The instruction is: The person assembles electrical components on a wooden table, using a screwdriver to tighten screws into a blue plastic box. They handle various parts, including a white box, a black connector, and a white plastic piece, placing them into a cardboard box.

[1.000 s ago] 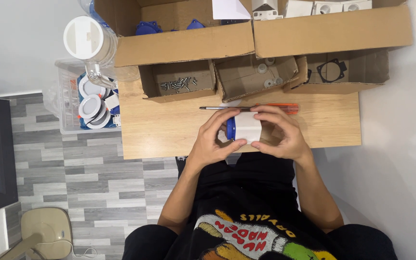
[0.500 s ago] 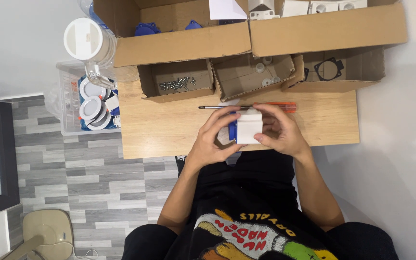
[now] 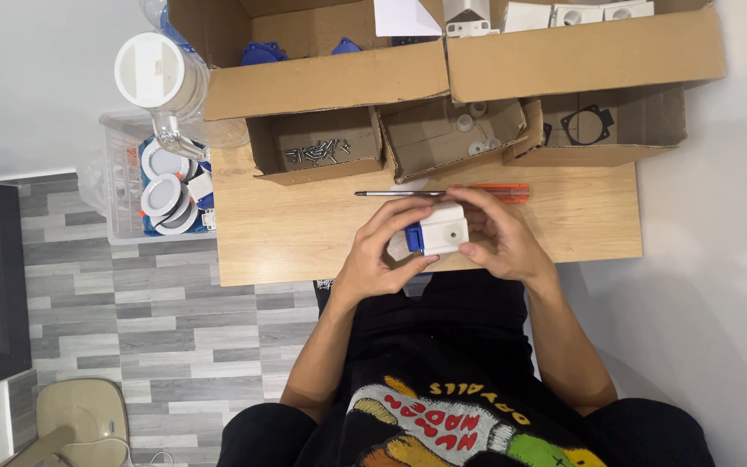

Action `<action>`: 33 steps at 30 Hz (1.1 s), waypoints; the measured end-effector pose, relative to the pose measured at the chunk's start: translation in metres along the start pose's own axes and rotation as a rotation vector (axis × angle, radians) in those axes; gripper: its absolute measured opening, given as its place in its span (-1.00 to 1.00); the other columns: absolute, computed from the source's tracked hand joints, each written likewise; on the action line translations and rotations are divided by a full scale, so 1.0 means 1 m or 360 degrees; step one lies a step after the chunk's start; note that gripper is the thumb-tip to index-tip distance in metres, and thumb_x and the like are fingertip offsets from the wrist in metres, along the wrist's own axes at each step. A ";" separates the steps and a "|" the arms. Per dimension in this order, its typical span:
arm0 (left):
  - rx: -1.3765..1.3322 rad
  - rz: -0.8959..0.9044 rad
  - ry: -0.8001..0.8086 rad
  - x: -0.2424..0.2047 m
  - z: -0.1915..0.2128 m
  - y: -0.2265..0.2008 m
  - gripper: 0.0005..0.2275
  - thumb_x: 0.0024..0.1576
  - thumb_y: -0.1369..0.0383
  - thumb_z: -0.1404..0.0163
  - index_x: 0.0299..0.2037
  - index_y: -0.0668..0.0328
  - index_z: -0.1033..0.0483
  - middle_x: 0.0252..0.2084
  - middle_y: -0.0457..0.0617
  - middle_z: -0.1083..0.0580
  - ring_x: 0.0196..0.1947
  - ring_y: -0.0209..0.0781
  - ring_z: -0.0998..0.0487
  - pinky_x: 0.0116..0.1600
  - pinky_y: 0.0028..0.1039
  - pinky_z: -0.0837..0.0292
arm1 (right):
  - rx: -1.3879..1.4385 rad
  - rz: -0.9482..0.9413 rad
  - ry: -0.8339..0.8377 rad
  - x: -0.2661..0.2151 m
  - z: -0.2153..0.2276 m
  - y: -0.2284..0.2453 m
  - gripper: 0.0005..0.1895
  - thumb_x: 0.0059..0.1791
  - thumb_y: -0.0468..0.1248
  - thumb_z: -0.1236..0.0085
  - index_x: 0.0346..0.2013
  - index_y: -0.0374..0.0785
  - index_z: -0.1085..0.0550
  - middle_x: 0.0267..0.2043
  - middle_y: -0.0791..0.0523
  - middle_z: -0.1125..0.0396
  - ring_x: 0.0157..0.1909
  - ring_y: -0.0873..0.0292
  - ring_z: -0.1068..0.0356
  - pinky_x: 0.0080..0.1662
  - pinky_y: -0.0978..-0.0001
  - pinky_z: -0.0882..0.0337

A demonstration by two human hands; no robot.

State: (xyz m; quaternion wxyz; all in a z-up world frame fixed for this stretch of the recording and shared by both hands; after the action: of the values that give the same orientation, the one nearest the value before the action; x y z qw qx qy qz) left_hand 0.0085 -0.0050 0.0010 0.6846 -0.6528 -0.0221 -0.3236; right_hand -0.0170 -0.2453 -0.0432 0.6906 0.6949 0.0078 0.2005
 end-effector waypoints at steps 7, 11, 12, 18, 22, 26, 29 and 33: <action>-0.0021 0.0012 0.0011 -0.004 -0.001 0.008 -0.32 0.05 0.24 -0.45 0.37 0.27 -0.48 0.36 0.30 -0.47 0.36 0.27 -0.53 0.40 0.03 -0.48 | -0.0125 0.0088 -0.0004 -0.002 0.005 0.007 -0.27 -0.07 -0.26 -0.44 0.33 -0.48 -0.40 0.34 -0.25 -0.28 0.12 -0.15 -0.55 0.03 -0.02 -0.67; -0.0064 0.0163 -0.0027 -0.013 -0.001 0.022 -0.33 0.13 0.18 -0.38 0.40 0.34 -0.44 0.28 0.26 -0.52 0.02 0.02 -0.66 -0.02 -0.28 -0.67 | -0.0122 0.0142 0.0025 -0.005 0.007 0.002 -0.23 -0.13 -0.34 -0.49 0.33 -0.51 -0.40 0.35 -0.27 -0.27 0.20 -0.21 -0.51 0.11 -0.04 -0.63; -0.0101 0.0185 -0.0037 -0.016 -0.001 0.024 -0.32 0.10 0.23 -0.41 0.39 0.37 -0.45 0.27 0.26 -0.54 -0.02 -0.03 -0.66 -0.07 -0.35 -0.67 | -0.0106 0.0141 0.0037 -0.005 0.008 0.002 -0.20 -0.14 -0.36 -0.49 0.34 -0.52 -0.38 0.35 -0.29 -0.26 0.21 -0.23 -0.50 0.12 -0.06 -0.63; -0.0074 -0.0052 -0.0048 -0.001 0.000 0.001 -0.40 0.04 0.40 -0.44 0.29 0.39 -0.52 0.26 0.29 -0.54 0.22 0.21 -0.63 0.13 -0.18 -0.67 | 0.0107 -0.0084 0.0111 -0.009 0.006 -0.016 -0.02 -0.05 -0.16 -0.36 0.53 -0.50 -0.12 0.45 -0.28 -0.16 0.19 -0.14 -0.49 0.03 0.04 -0.67; -0.0018 -0.0110 -0.0004 0.001 -0.001 -0.006 -0.42 0.04 0.43 -0.43 0.29 0.35 -0.54 0.27 0.27 -0.55 0.22 0.23 -0.64 0.21 -0.10 -0.63 | 0.0066 0.0005 0.0077 -0.009 0.006 -0.010 -0.20 -0.05 -0.36 -0.37 0.44 -0.53 -0.27 0.35 -0.26 -0.28 0.19 -0.22 -0.53 0.01 0.01 -0.68; 0.0016 0.0001 0.0020 -0.005 0.000 0.005 -0.29 0.05 0.22 -0.45 0.39 0.30 -0.43 0.34 0.28 -0.50 0.21 0.18 -0.63 0.17 -0.10 -0.63 | 0.0001 0.0168 0.0008 -0.006 0.003 0.002 -0.26 -0.14 -0.46 -0.48 0.31 -0.53 -0.41 0.29 -0.25 -0.35 0.20 -0.21 -0.53 0.10 -0.03 -0.65; -0.0058 0.0165 0.0052 -0.014 -0.004 0.024 -0.27 0.08 0.12 -0.42 0.40 0.33 -0.43 0.29 0.23 -0.54 0.02 0.02 -0.69 -0.02 -0.27 -0.68 | -0.0089 0.0259 0.0003 -0.002 0.003 0.014 -0.30 -0.16 -0.49 -0.50 0.27 -0.44 -0.48 0.26 -0.24 -0.39 0.22 -0.21 -0.52 0.14 -0.06 -0.62; -0.0114 0.0133 0.0030 -0.010 -0.003 0.016 -0.37 0.05 0.24 -0.45 0.32 0.32 -0.54 0.24 0.20 -0.57 0.04 0.00 -0.71 -0.03 -0.35 -0.71 | -0.0163 0.0290 0.0028 -0.001 0.002 0.015 -0.24 -0.13 -0.46 -0.46 0.36 -0.36 -0.40 0.32 -0.25 -0.34 0.30 -0.26 -0.46 0.19 -0.08 -0.59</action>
State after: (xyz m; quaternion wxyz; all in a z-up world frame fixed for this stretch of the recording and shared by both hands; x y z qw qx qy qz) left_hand 0.0070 -0.0049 -0.0185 0.6738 -0.6742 0.0232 -0.3014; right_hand -0.0216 -0.2487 -0.0288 0.7040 0.6547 -0.0596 0.2686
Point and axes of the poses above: each hand's wrist, its own x-axis towards the middle knuckle, its own z-axis out of the back of the hand, y = z × x, the point moved 1 cm from there along x, towards the middle knuckle
